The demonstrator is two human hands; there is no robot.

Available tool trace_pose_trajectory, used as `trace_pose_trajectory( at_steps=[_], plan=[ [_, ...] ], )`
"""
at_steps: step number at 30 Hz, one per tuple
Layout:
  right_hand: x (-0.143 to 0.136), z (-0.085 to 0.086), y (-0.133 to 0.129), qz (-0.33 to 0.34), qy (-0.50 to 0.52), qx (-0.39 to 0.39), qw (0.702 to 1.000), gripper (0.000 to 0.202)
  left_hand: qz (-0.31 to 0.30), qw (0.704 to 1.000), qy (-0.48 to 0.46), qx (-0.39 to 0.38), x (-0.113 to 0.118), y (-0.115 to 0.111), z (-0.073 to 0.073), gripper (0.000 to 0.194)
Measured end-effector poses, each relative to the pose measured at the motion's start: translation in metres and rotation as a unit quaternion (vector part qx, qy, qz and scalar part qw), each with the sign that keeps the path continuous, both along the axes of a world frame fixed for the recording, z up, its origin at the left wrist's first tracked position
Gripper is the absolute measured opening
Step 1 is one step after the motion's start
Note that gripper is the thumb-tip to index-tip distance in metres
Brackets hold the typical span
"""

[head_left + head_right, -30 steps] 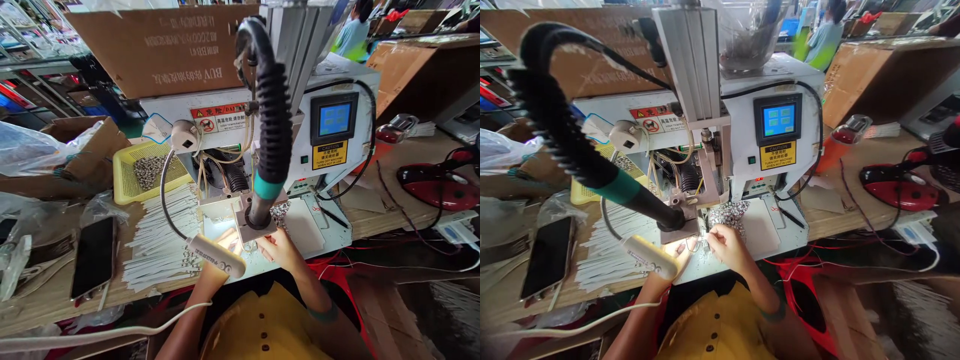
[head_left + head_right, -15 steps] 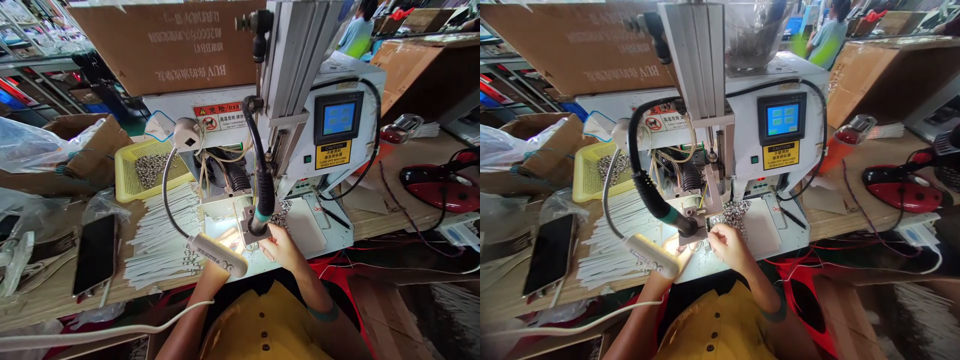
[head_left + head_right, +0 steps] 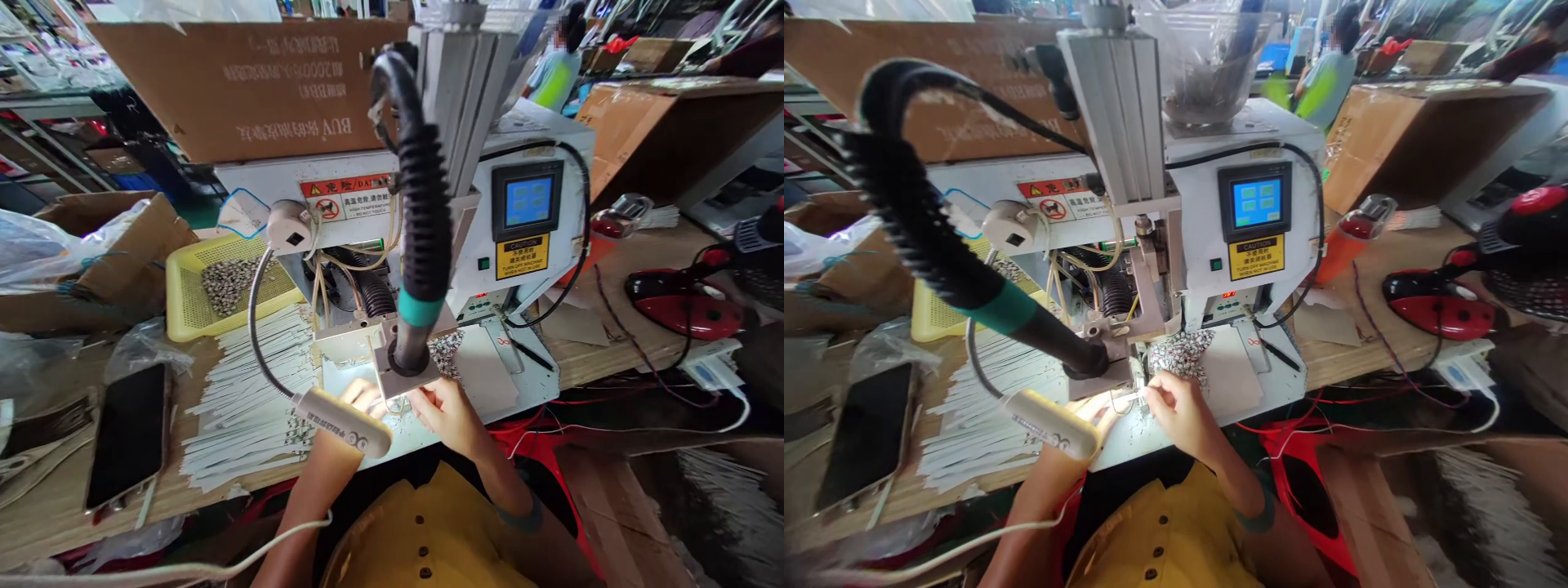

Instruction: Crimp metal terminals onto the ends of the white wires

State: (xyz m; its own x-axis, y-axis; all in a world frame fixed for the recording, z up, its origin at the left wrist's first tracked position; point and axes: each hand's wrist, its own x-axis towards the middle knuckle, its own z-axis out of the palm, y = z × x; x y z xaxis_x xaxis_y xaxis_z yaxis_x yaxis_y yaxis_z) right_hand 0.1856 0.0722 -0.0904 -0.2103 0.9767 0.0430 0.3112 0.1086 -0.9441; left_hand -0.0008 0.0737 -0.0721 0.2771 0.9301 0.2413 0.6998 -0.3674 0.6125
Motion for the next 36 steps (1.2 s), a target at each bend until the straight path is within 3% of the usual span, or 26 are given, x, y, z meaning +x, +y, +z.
trace_pose_trajectory(
  at_steps=[1, 2, 4, 6, 9, 13, 16, 18, 21, 23, 29, 33, 36],
  plan=[
    [0.006, 0.003, 0.001, -0.022, -0.036, 0.033, 0.999, 0.028, -0.018, 0.999, 0.029, 0.033, -0.011, -0.003, 0.004, 0.028],
    [0.013, 0.004, 0.003, -0.055, -0.071, 0.067, 0.994, 0.025, 0.001, 0.996, 0.051, 0.079, -0.025, -0.006, 0.008, 0.029],
    [0.032, 0.004, 0.014, -0.137, -0.146, 0.143, 0.969, 0.019, 0.100, 0.979, 0.099, 0.148, -0.055, -0.012, 0.013, 0.022],
    [0.049, -0.003, 0.028, -0.191, -0.243, 0.216, 0.926, 0.024, 0.141, 0.971, 0.118, 0.151, -0.085, -0.016, 0.014, 0.020],
    [0.060, -0.015, 0.041, -0.152, -0.313, 0.243, 0.905, 0.039, 0.135, 0.979, 0.114, 0.106, -0.118, -0.017, 0.006, 0.024],
    [0.055, -0.017, 0.029, -0.099, -0.306, 0.232, 0.918, 0.043, 0.138, 0.984, 0.113, 0.028, -0.137, -0.020, -0.015, 0.030],
    [0.060, -0.011, 0.015, -0.087, -0.259, 0.233, 0.933, 0.042, 0.152, 0.983, 0.098, -0.010, -0.143, -0.023, -0.027, 0.031],
    [0.070, -0.008, 0.010, -0.117, -0.242, 0.231, 0.935, 0.035, 0.155, 0.983, 0.095, -0.009, -0.146, -0.024, -0.031, 0.034],
    [0.083, -0.007, 0.008, -0.192, -0.254, 0.179, 0.931, 0.019, 0.175, 0.980, 0.089, 0.017, -0.146, -0.023, -0.031, 0.037],
    [0.087, -0.008, 0.009, -0.198, -0.270, 0.147, 0.931, 0.014, 0.189, 0.978, 0.081, 0.036, -0.141, -0.021, -0.027, 0.033],
    [0.075, -0.025, 0.014, -0.146, -0.264, 0.210, 0.930, 0.017, 0.212, 0.971, 0.096, 0.055, -0.115, -0.014, -0.006, 0.025],
    [0.074, -0.039, 0.017, -0.163, -0.275, 0.249, 0.914, 0.026, 0.204, 0.969, 0.131, 0.046, -0.105, -0.003, -0.010, 0.021],
    [0.075, -0.041, 0.016, -0.169, -0.286, 0.259, 0.907, 0.032, 0.194, 0.968, 0.155, 0.036, -0.096, 0.005, -0.014, 0.020]
  ],
)
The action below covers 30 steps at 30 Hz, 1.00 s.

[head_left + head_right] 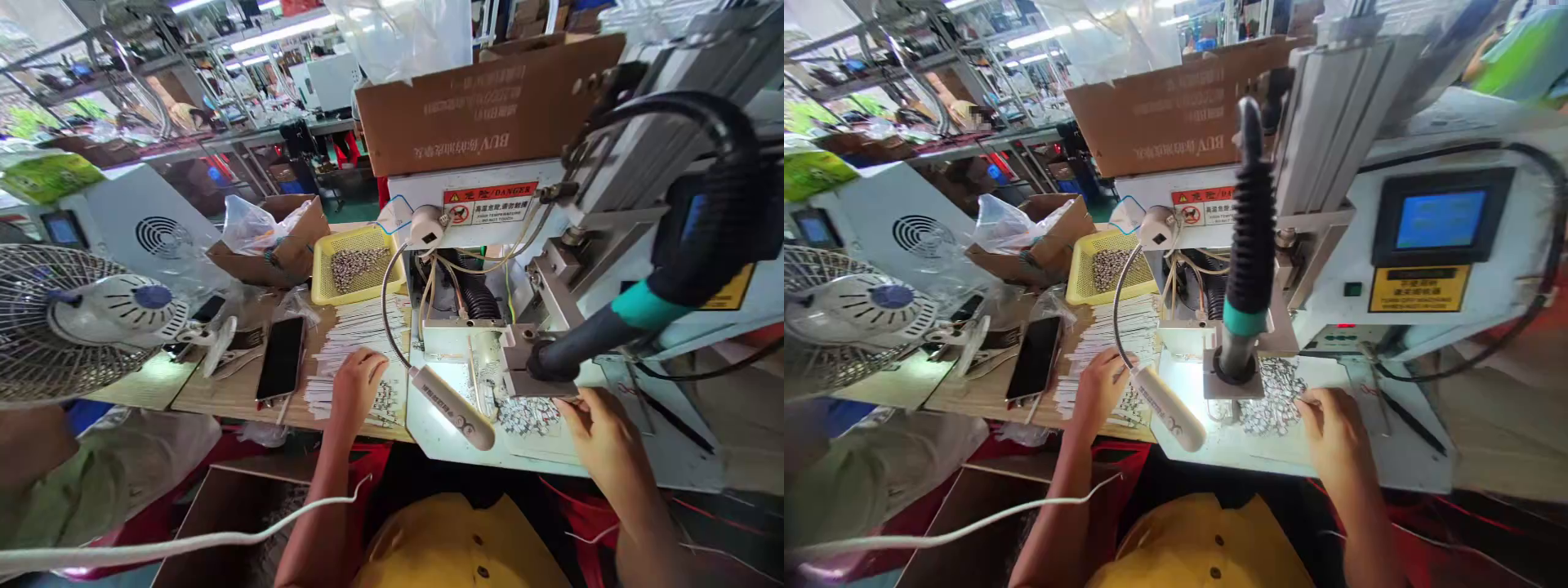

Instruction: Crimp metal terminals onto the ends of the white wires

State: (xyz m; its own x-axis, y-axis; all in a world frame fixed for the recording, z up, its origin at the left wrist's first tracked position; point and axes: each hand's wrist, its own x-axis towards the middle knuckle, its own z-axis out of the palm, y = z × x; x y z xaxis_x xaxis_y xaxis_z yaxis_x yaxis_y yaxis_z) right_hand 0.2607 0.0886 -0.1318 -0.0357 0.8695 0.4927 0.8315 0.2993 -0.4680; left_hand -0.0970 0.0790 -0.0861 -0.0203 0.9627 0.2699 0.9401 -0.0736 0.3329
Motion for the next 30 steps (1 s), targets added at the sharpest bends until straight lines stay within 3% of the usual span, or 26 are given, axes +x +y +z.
trace_pose_trajectory(
  at_steps=[6, 12, 19, 24, 27, 30],
  plan=[
    [-0.003, 0.016, -0.011, -0.072, 0.071, -0.038, 0.994, 0.031, -0.002, 0.998, 0.034, -0.051, 0.014, 0.009, 0.000, 0.014],
    [-0.009, 0.030, -0.018, 0.028, 0.188, -0.140, 0.972, 0.021, -0.014, 0.996, 0.057, -0.069, 0.011, 0.014, -0.001, 0.015],
    [-0.013, 0.033, -0.020, 0.065, 0.246, -0.185, 0.949, 0.024, 0.004, 0.999, -0.046, -0.019, -0.005, 0.013, -0.007, 0.022],
    [-0.016, 0.032, -0.022, 0.092, 0.295, -0.245, 0.919, 0.023, 0.000, 0.999, -0.047, 0.027, -0.013, 0.013, -0.007, 0.025],
    [-0.027, 0.039, -0.022, 0.114, 0.335, -0.275, 0.894, 0.021, 0.020, 0.996, -0.046, 0.073, -0.008, 0.011, -0.001, 0.024],
    [-0.044, 0.044, -0.020, 0.143, 0.372, -0.299, 0.867, 0.022, -0.016, 0.996, -0.080, 0.036, 0.014, 0.008, 0.008, 0.024]
  ],
)
